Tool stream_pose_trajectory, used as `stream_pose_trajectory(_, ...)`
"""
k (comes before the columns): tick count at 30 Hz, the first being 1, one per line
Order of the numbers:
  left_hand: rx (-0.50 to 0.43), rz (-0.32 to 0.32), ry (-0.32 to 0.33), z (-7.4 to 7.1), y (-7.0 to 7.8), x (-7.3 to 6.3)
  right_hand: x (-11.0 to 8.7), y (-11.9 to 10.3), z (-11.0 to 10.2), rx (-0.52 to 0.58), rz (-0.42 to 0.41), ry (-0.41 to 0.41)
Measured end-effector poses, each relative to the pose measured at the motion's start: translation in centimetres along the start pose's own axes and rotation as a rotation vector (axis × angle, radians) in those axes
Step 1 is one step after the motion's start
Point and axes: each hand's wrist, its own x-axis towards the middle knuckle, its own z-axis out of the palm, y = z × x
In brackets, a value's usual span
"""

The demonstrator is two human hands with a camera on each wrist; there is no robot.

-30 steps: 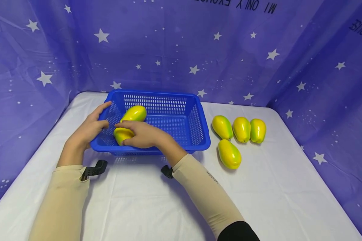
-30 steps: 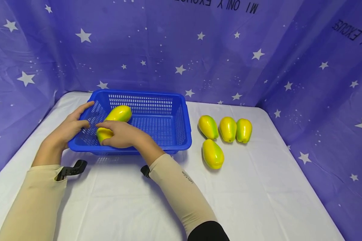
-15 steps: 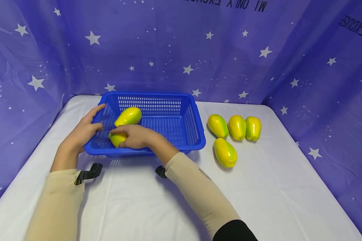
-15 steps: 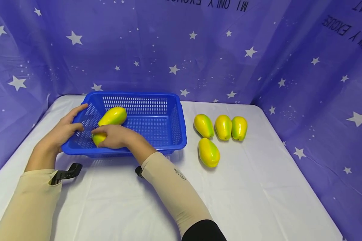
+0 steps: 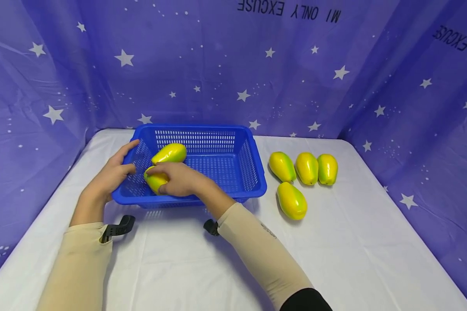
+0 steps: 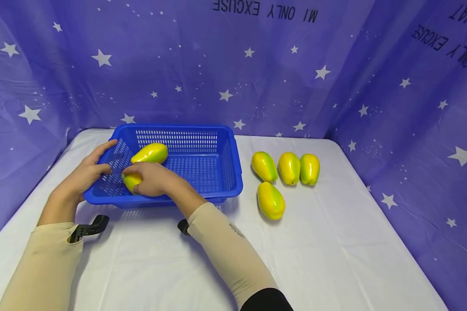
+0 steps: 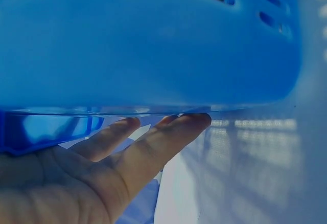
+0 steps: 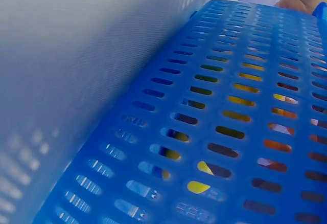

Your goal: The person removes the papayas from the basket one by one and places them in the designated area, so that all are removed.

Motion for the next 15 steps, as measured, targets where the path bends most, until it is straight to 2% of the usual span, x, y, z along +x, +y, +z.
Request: stream_pose_trajectory(15, -0.016, -0.002, -0.007, 0.0, 0.0, 0.1, -2.8, 0.5, -1.3, 0.069, -0.007, 0.139)
